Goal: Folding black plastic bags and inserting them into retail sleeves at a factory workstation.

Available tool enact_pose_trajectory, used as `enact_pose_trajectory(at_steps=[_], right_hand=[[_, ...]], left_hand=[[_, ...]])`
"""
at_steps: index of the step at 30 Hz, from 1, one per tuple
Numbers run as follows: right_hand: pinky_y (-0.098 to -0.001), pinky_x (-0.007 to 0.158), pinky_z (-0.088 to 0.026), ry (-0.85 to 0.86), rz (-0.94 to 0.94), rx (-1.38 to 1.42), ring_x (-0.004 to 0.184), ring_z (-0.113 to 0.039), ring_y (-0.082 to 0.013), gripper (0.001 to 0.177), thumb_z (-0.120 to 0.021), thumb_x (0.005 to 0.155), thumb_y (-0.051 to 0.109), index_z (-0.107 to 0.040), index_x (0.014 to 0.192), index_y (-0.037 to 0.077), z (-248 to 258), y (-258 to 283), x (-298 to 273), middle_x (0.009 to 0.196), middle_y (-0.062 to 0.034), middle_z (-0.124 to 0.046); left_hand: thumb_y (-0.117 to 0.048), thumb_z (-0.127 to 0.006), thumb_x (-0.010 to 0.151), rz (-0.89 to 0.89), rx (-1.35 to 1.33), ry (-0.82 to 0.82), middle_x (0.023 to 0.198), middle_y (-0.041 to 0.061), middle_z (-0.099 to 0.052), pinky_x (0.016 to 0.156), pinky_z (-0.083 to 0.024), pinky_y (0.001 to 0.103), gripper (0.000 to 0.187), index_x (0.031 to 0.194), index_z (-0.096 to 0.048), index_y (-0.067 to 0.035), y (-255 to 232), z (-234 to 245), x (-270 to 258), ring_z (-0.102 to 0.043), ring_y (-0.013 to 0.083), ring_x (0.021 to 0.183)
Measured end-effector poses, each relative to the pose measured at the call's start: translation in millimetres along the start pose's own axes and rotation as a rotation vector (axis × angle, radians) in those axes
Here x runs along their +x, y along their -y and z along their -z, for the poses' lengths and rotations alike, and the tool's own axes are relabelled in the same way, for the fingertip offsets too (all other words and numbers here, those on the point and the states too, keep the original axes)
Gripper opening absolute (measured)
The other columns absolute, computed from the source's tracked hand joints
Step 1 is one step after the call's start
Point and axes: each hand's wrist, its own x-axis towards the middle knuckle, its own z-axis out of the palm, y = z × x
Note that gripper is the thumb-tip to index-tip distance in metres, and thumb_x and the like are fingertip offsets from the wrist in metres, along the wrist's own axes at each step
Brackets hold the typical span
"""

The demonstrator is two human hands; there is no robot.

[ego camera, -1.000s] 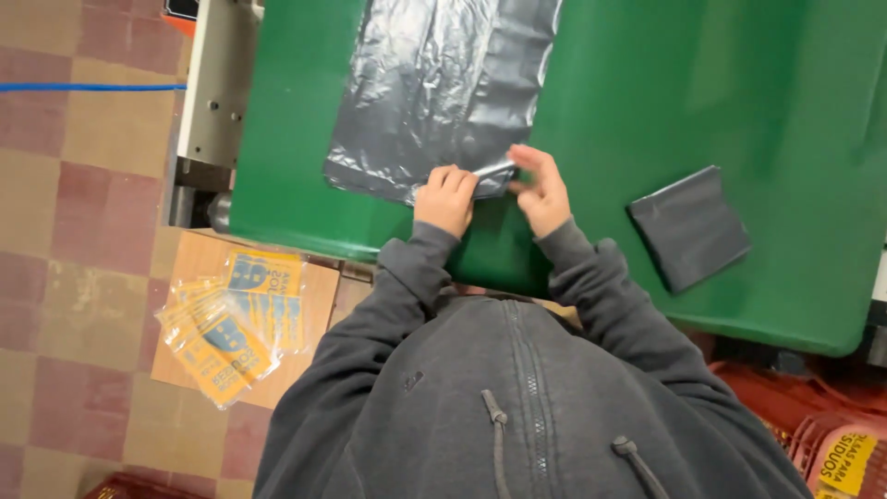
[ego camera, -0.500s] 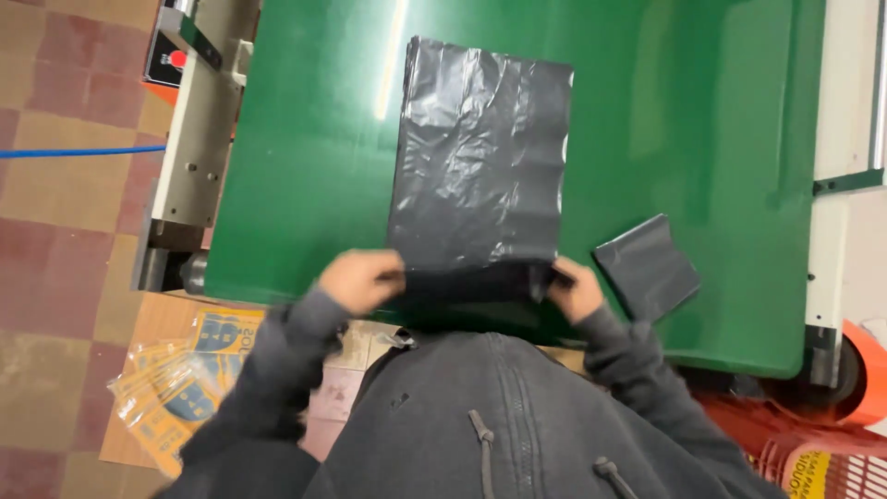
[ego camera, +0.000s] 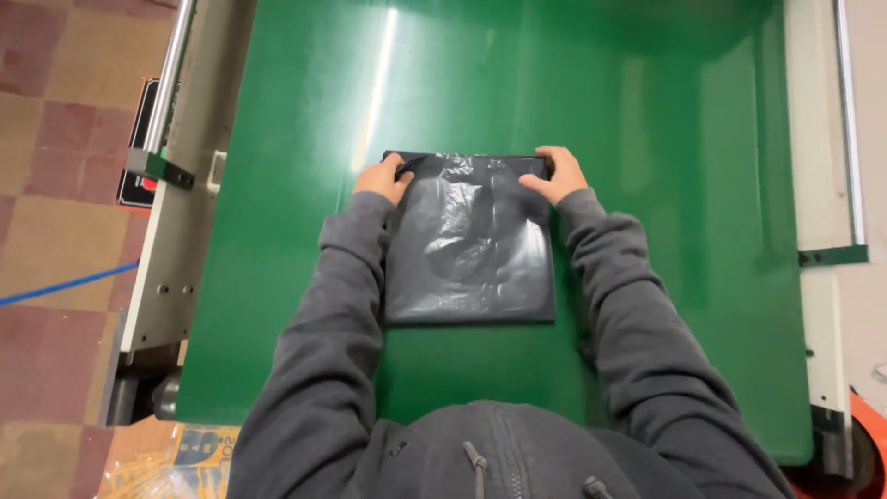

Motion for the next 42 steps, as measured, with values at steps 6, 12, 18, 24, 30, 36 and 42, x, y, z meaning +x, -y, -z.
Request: enact_pose_trajectory(at_steps=[6,12,18,24,30,36,42], right_hand=[[-0.0508,0.102,-0.053,0.328,-0.171,-0.491,0.117,-0.066,-0.0355,0.066,-0.089,0.070,0.047,-0.059,0.119,0.015,-24.5,16.0,52.2,0.123,-0.0087,-0.062],[-0.0465,0.081,-0.051,0.076,0.220,-0.555,0.094,-0.070,-0.0293,0.023,-0.071,0.081,0.039,-0.064,0.095,0.022,-26.4,39.7,0.3,0.089,-0.0021,-0.070],[-0.0421,0.096,-0.052,-0.354,0.811,-0.220,0.106,-0.067,-0.0254,0.017,-0.072,0.073,0.017,-0.068,0.088,0.020,4.8,76.6,-181.4,0.101,0.0026,-0.072],[-0.0437,0.109,-0.047,-0.332,0.692,-0.327,0.122,-0.060,-0.0286,0.031,-0.072,0.063,0.005,-0.067,0.090,0.019,-26.1,17.6,-239.8,0.116,0.0006,-0.068],[-0.0495,0.117,-0.037,-0.218,0.651,-0.364,0.136,-0.053,-0.0327,0.027,-0.075,0.074,0.035,-0.068,0.096,0.020,-6.0,43.3,-245.5,0.127,-0.0043,-0.063],[-0.0534,0.120,-0.030,-0.210,0.625,-0.165,0.142,-0.046,-0.0415,0.063,-0.056,0.095,0.047,-0.055,0.141,0.003,-101.5,119.5,-199.8,0.146,-0.0219,-0.055],[-0.0567,0.122,-0.022,-0.218,0.542,-0.405,0.149,-0.033,-0.0447,0.090,-0.049,0.096,0.063,-0.040,0.154,-0.005,-88.5,67.0,-195.6,0.158,-0.0287,-0.041]], left_hand=[[-0.059,-0.060,0.095,-0.081,0.304,-0.340,0.103,0.008,-0.064,0.076,-0.056,0.045,0.044,0.117,-0.056,-0.021,-34.7,13.5,-42.5,-0.064,0.0307,0.099],[-0.058,-0.034,0.100,-0.060,-0.667,-0.010,0.119,0.011,-0.063,0.098,-0.047,0.051,0.055,0.121,-0.057,-0.013,-71.7,-31.3,-107.9,-0.065,0.0307,0.113],[-0.091,-0.039,0.079,0.425,-2.016,0.317,0.144,0.025,-0.049,0.114,-0.035,0.062,0.110,0.140,-0.046,-0.001,-6.4,-32.2,-157.5,-0.050,0.0432,0.131],[-0.048,-0.051,0.101,0.267,-1.786,0.150,0.125,0.022,-0.068,0.099,-0.058,0.051,0.058,0.135,-0.060,-0.003,48.6,-54.4,-191.1,-0.071,0.0359,0.110],[0.001,-0.069,0.084,-0.248,-0.695,-0.597,0.139,0.022,-0.061,0.106,-0.050,0.042,0.061,0.142,-0.051,-0.006,21.9,-24.2,-217.2,-0.062,0.0361,0.125],[-0.029,-0.064,0.085,-0.517,0.456,-0.565,0.148,0.015,-0.055,0.106,-0.036,0.068,0.055,0.137,-0.060,-0.011,-71.0,-89.6,-196.3,-0.040,0.0399,0.144],[-0.069,-0.053,0.082,-0.352,0.530,-0.085,0.171,0.012,-0.023,0.116,-0.014,0.075,0.099,0.159,-0.034,-0.011,-41.8,-47.9,-242.1,-0.008,0.0388,0.159]])
